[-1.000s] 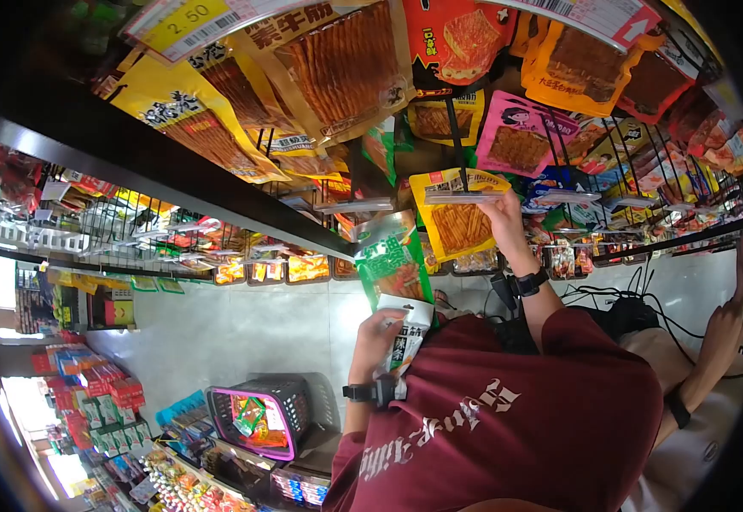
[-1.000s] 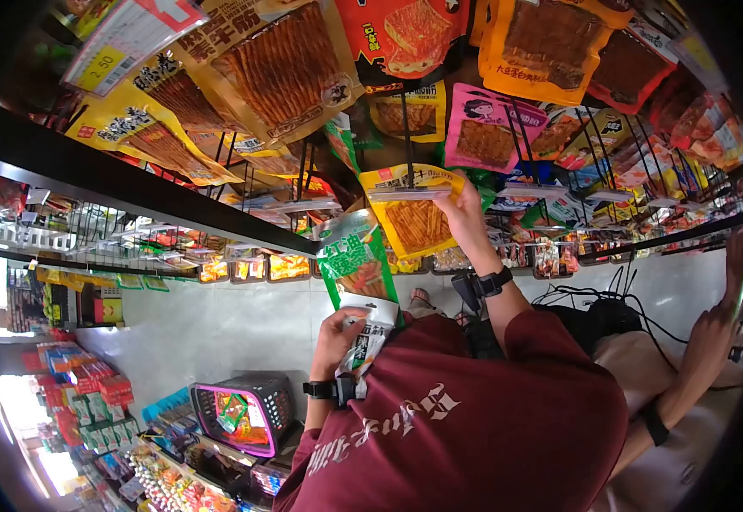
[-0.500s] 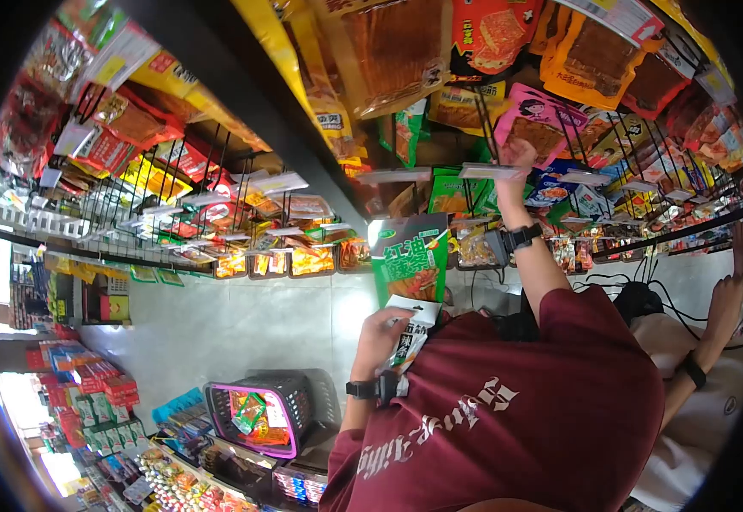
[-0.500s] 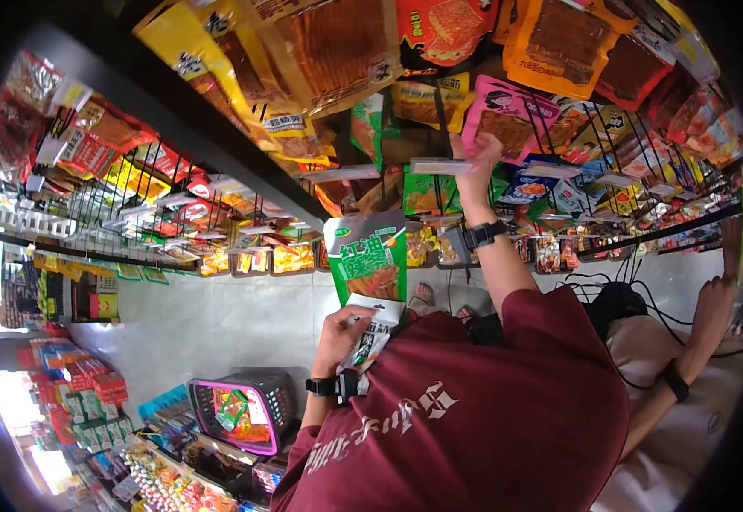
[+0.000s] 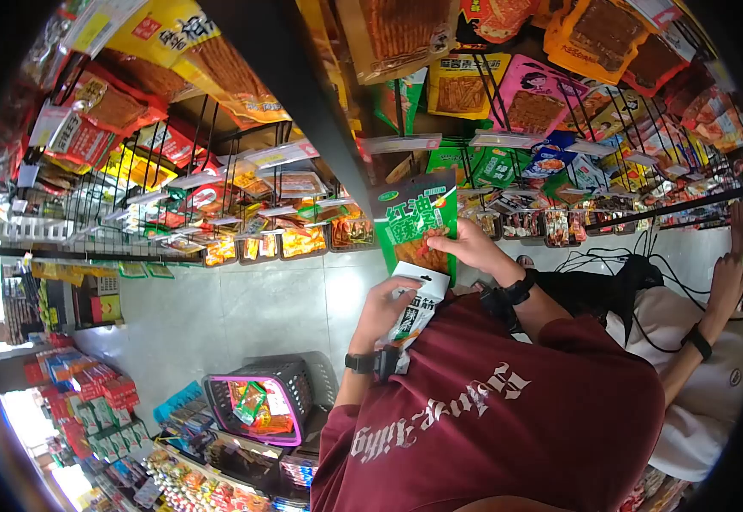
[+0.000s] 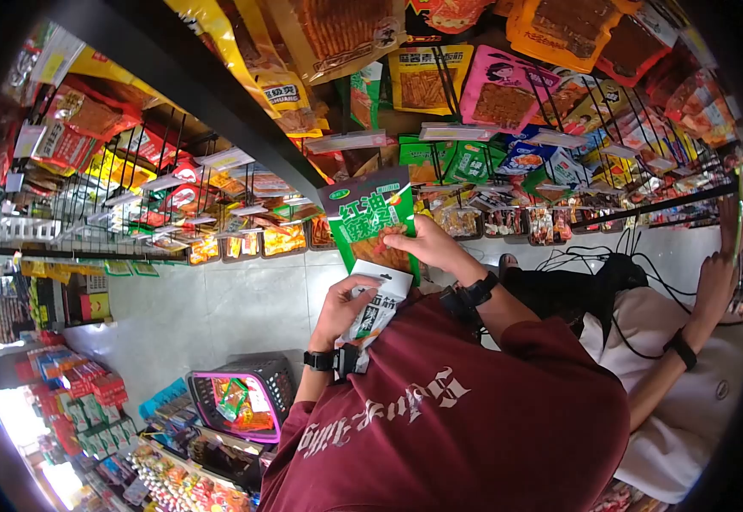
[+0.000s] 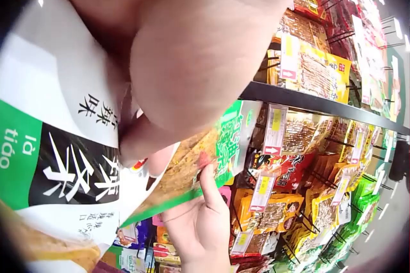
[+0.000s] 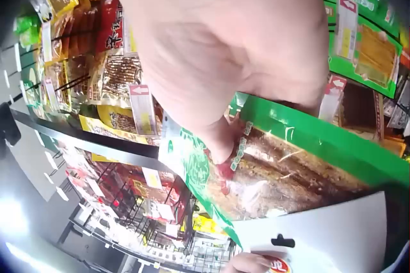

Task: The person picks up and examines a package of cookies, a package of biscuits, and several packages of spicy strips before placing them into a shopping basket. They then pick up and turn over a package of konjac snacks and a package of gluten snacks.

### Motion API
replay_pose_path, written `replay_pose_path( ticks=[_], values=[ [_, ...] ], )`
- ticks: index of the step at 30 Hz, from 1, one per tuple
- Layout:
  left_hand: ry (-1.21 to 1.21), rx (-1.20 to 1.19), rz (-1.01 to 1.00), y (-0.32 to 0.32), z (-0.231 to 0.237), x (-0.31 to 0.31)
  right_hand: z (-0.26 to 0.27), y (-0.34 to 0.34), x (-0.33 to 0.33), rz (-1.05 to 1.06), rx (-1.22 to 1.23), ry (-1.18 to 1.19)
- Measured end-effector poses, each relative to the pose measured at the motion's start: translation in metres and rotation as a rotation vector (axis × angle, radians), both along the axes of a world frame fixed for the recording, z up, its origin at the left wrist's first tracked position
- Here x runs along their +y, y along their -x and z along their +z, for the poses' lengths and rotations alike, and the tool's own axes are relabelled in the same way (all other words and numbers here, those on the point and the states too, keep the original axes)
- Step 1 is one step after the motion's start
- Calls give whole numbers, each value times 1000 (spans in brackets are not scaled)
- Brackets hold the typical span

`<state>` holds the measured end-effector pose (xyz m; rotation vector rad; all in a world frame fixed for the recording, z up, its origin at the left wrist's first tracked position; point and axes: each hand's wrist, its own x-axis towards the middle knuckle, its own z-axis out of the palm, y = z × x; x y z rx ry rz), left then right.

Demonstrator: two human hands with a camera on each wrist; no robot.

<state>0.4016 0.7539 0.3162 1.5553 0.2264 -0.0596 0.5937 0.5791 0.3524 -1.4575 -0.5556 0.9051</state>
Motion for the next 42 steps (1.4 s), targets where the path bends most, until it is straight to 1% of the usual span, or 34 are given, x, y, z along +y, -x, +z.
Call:
replay_pose_path(
  ticks=[2,3,5,7,8,11,12,15,19,21,22,25,26,29,32,35,38,42],
  values=[
    [42,72,-22,-3,-1,3,10,-10,-3,-66,-17,-18],
    [62,107,-30,-4,-2,4,28,-13,-4,-147,-123,40],
    [8,93,-23,-4,-2,7,11,-27,-3,-306,-266,67],
    [-26,88,10,-1,-3,8,3,-41,-3,-318,-310,77],
    [-32,90,38,0,-4,8,4,-46,-1,-322,-331,82],
    [-44,112,122,4,-9,7,14,-54,8,-248,-400,130],
    [-51,111,145,5,-8,5,20,-54,12,-230,-473,146],
    [-36,127,223,8,-9,0,19,-55,23,-190,-511,32],
    [-49,210,308,13,-6,-7,10,-64,31,-164,-486,41],
    [-18,253,348,16,-3,-11,-1,-67,32,-204,-548,20],
    [-14,247,344,17,-5,-11,-5,-68,33,-227,-581,8],
    [-3,211,365,18,-12,-15,3,-70,34,-284,-547,-34],
    [7,223,372,17,-8,-16,1,-75,35,-263,-504,-34],
    [-62,200,354,15,-12,-17,6,-84,39,-240,-503,-88],
    [-43,197,375,11,-12,-18,11,-90,42,-211,-597,-88],
    [-24,224,380,8,-10,-18,9,-91,43,-206,-604,-60],
    [-61,206,382,8,-17,-17,7,-89,44,-213,-599,-79],
    [7,237,401,10,-19,-14,2,-90,46,-194,-558,-35]
  ],
)
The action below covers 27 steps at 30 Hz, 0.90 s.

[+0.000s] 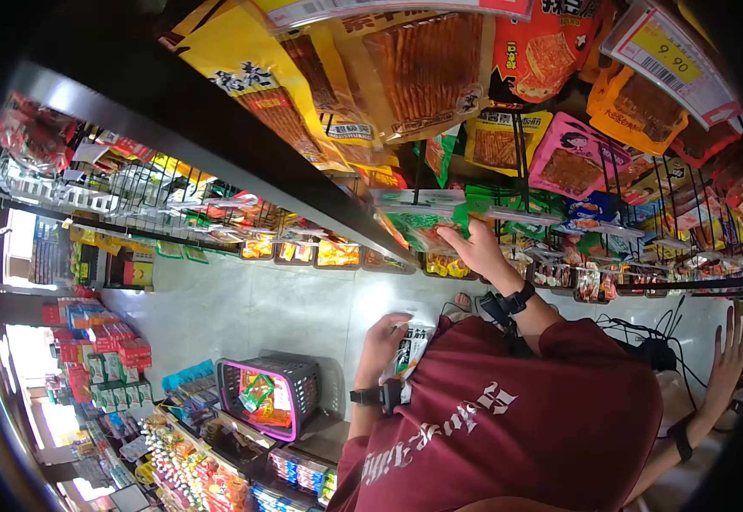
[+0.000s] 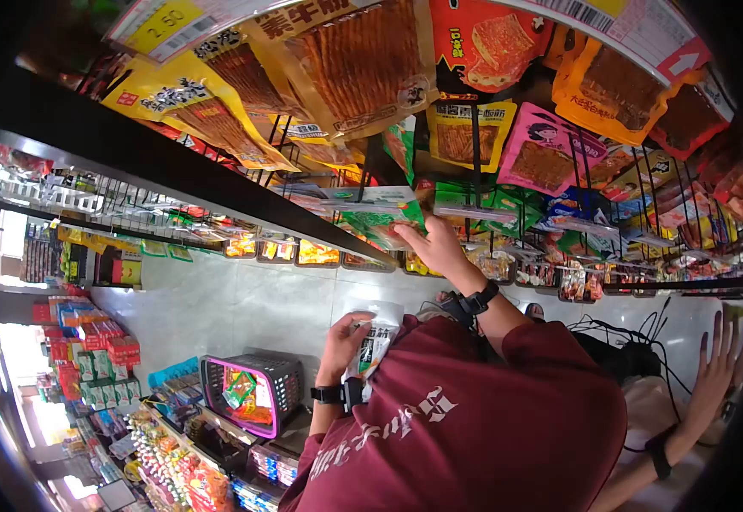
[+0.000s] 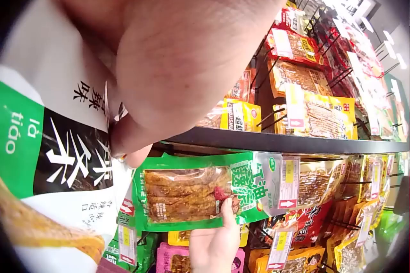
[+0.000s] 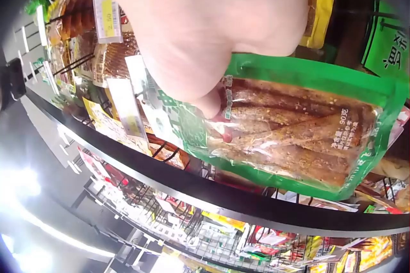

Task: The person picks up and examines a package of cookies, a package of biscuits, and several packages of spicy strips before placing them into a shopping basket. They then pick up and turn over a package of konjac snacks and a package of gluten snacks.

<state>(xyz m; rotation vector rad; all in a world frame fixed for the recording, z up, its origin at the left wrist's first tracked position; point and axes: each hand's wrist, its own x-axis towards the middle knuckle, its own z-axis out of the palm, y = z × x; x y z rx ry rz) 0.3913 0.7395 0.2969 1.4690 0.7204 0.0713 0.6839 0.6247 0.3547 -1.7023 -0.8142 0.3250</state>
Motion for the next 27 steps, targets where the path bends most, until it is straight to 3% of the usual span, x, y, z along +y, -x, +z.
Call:
replay_pose_path(
  ticks=[4,27],
  values=[
    [-7,-10,-2,2,1,1,-5,-3,1,-28,121,-69],
    [90,-34,-96,17,0,7,-4,9,-5,-60,96,13]
  ],
)
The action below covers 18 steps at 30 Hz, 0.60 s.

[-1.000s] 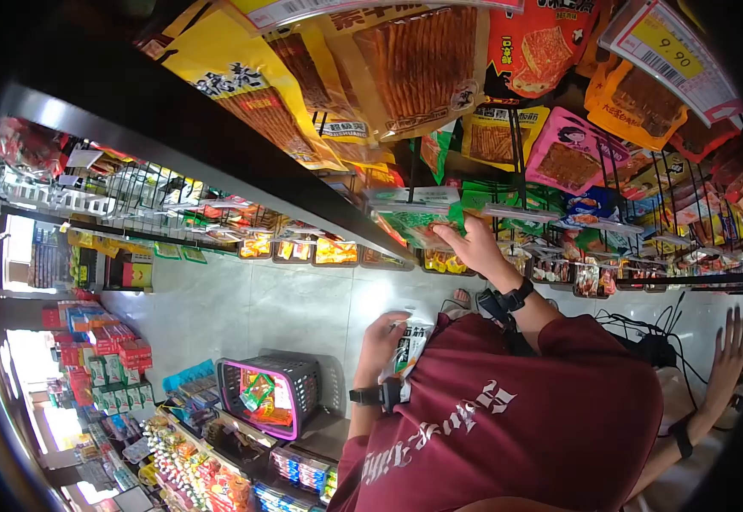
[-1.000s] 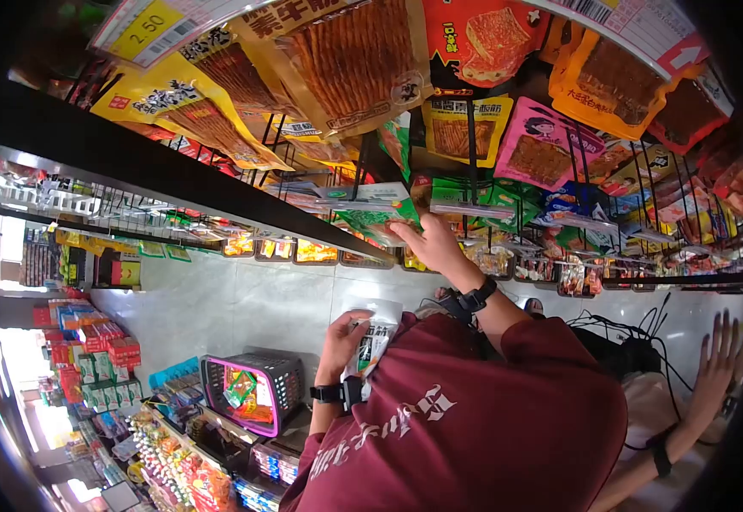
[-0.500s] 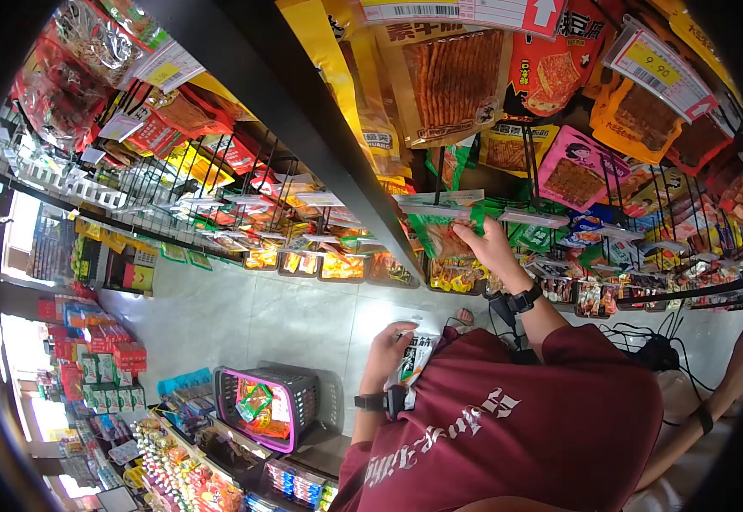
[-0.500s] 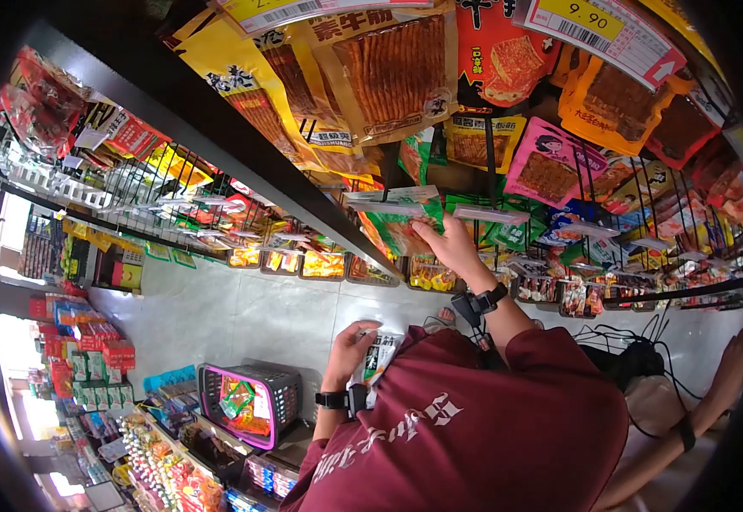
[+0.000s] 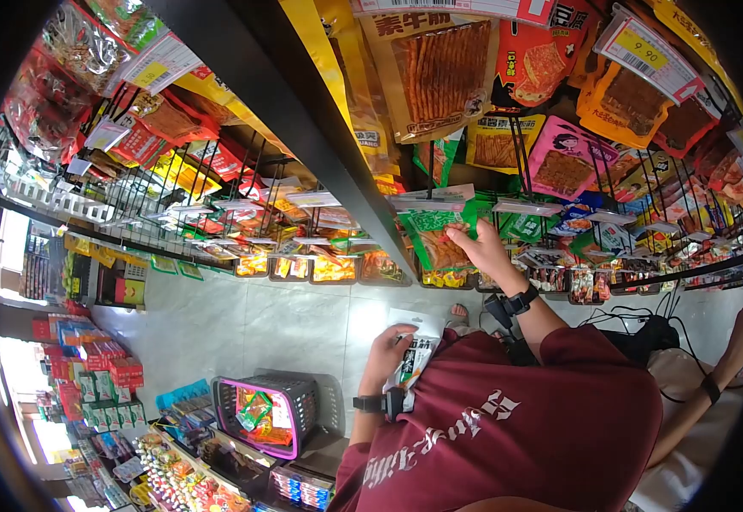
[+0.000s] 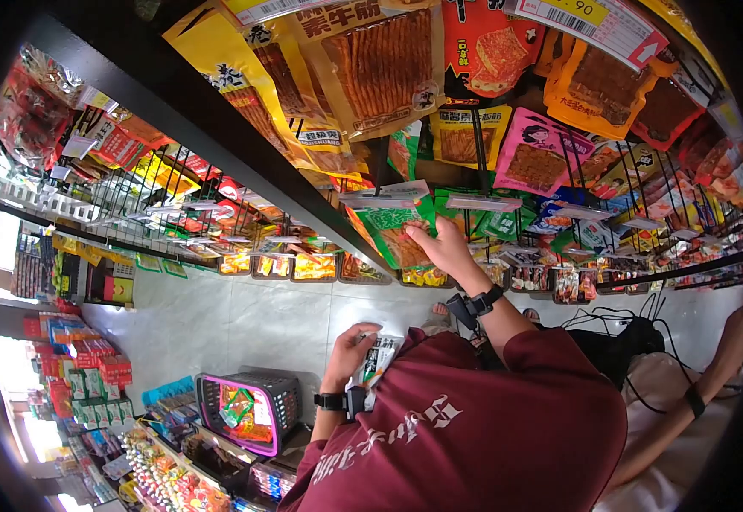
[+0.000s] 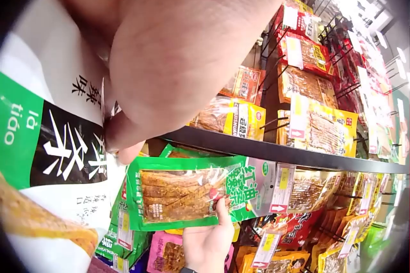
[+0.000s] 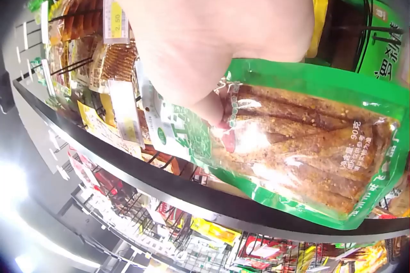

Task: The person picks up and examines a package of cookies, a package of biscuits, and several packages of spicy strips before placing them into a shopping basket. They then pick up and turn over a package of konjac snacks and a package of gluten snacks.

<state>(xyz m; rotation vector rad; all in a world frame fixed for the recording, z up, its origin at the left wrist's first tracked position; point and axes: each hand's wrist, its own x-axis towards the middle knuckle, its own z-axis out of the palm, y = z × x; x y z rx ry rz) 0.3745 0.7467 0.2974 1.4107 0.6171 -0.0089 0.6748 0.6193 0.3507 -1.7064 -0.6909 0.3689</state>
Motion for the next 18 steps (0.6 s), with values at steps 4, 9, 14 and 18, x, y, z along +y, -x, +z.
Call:
replay_pose_path(
  ticks=[4,9,14,18],
  values=[
    [-30,-8,15,4,-2,0,2,4,4,-15,41,-45],
    [-89,-38,23,6,-2,-1,-1,2,8,-30,46,-44],
    [-67,16,40,8,-4,-2,-6,0,11,-60,65,0],
    [-68,21,23,7,1,-4,-21,-29,31,-123,44,-93]
  ],
)
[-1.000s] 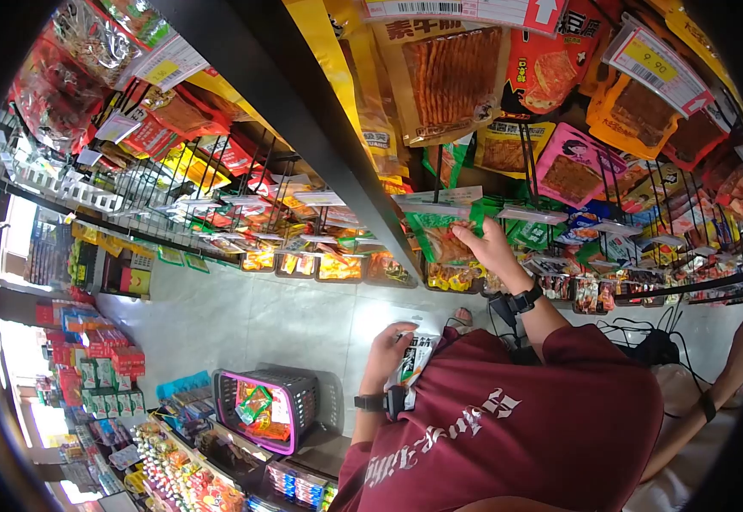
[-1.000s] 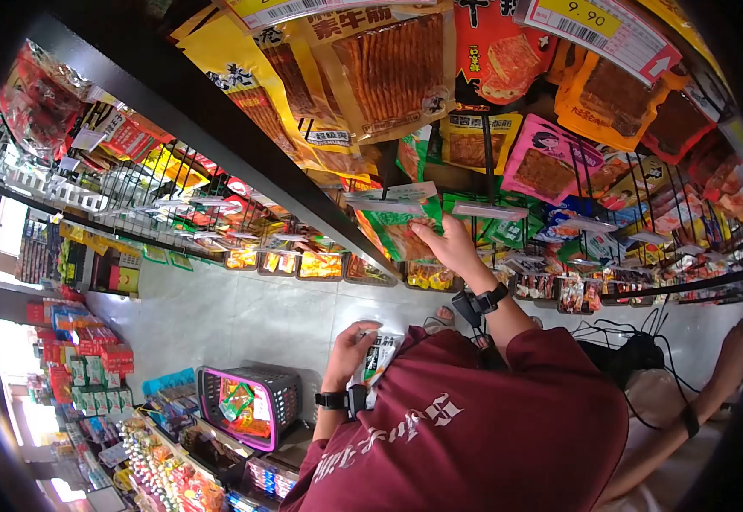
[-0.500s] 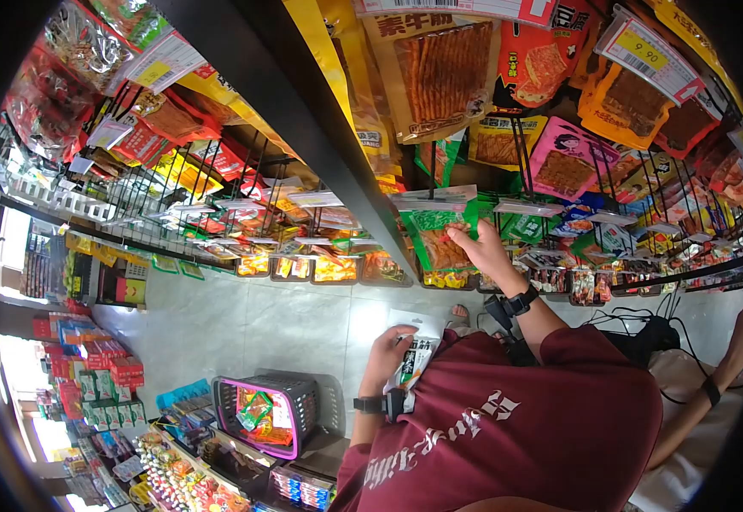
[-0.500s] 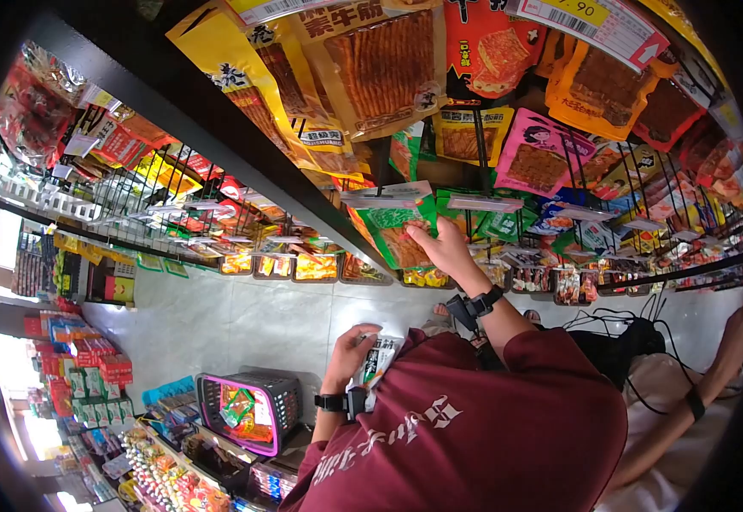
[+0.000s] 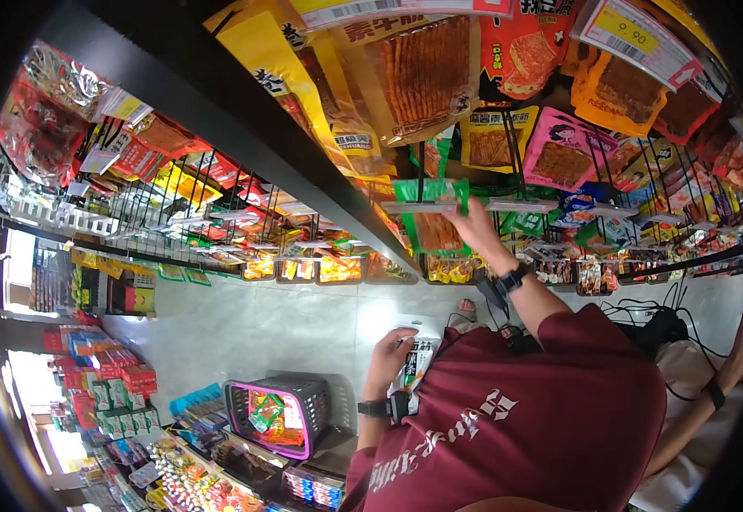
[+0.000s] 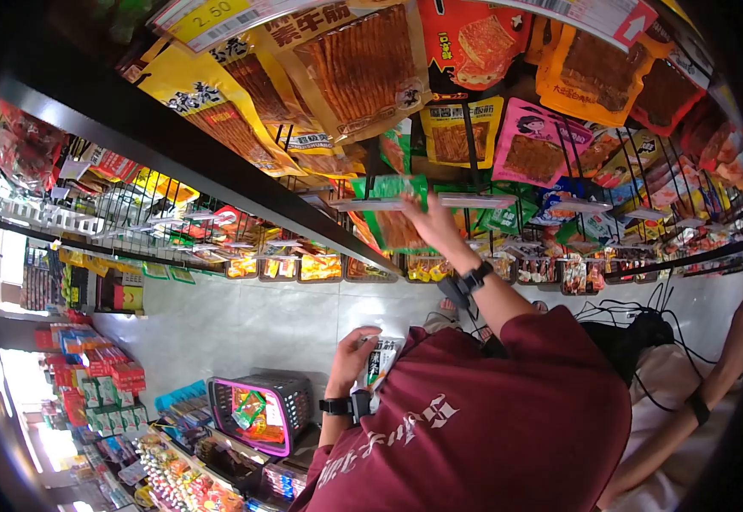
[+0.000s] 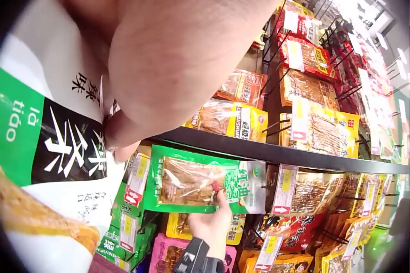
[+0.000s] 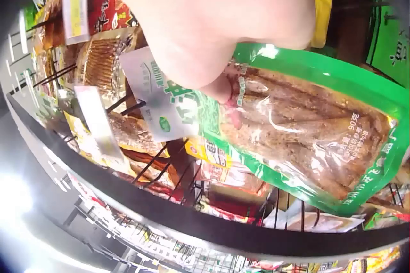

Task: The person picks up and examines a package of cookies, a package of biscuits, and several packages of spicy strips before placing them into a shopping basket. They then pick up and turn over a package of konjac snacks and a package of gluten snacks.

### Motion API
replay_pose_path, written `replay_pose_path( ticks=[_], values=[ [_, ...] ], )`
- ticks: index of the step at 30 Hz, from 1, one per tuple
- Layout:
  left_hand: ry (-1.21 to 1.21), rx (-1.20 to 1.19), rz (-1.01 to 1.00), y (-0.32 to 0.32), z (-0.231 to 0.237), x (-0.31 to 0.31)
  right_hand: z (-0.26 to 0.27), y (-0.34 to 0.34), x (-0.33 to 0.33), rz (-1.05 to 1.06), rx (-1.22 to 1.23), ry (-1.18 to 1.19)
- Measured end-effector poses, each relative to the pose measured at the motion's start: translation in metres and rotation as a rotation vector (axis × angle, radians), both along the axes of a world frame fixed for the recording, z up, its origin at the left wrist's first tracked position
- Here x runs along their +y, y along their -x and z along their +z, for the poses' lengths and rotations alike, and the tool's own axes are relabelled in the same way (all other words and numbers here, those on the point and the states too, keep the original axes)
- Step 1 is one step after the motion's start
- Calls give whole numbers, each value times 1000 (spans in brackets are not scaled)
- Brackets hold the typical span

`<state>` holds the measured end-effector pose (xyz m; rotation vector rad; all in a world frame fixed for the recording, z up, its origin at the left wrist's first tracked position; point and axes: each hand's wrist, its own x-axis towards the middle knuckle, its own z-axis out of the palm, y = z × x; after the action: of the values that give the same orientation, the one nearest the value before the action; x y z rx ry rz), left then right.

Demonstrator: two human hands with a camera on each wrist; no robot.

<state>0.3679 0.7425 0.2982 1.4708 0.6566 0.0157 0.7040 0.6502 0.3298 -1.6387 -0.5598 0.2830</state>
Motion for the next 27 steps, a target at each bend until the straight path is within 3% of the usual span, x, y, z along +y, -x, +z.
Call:
replay_pose_path(
  ticks=[2,3,5,6,9,12,13,15,16,18,23,27],
  values=[
    [-53,-32,-28,2,-11,-1,-37,-40,22,-60,20,-50],
    [-21,-10,-14,4,-11,-3,-32,-57,32,-174,10,91],
    [41,27,18,3,-12,-3,-49,-90,50,-214,3,-84],
    [46,29,31,3,-9,-5,-38,-92,54,-209,4,-189],
    [42,24,80,8,-4,-6,-12,-86,58,-418,-79,-53],
    [41,-2,142,18,-9,-9,-45,-79,54,-682,-362,16],
    [60,-13,170,21,-8,-10,-54,-70,49,-613,-173,-162],
    [99,-17,196,30,-10,-7,-35,-28,24,-416,48,-271],
    [98,-37,205,38,-10,-6,-15,-10,8,-326,117,-167],
    [101,-70,219,46,1,-4,-9,12,-18,-98,395,-173],
    [-29,-87,342,71,14,22,-11,73,-34,169,461,18],
    [2,-248,570,58,57,52,7,119,-25,612,499,215]
  ],
)
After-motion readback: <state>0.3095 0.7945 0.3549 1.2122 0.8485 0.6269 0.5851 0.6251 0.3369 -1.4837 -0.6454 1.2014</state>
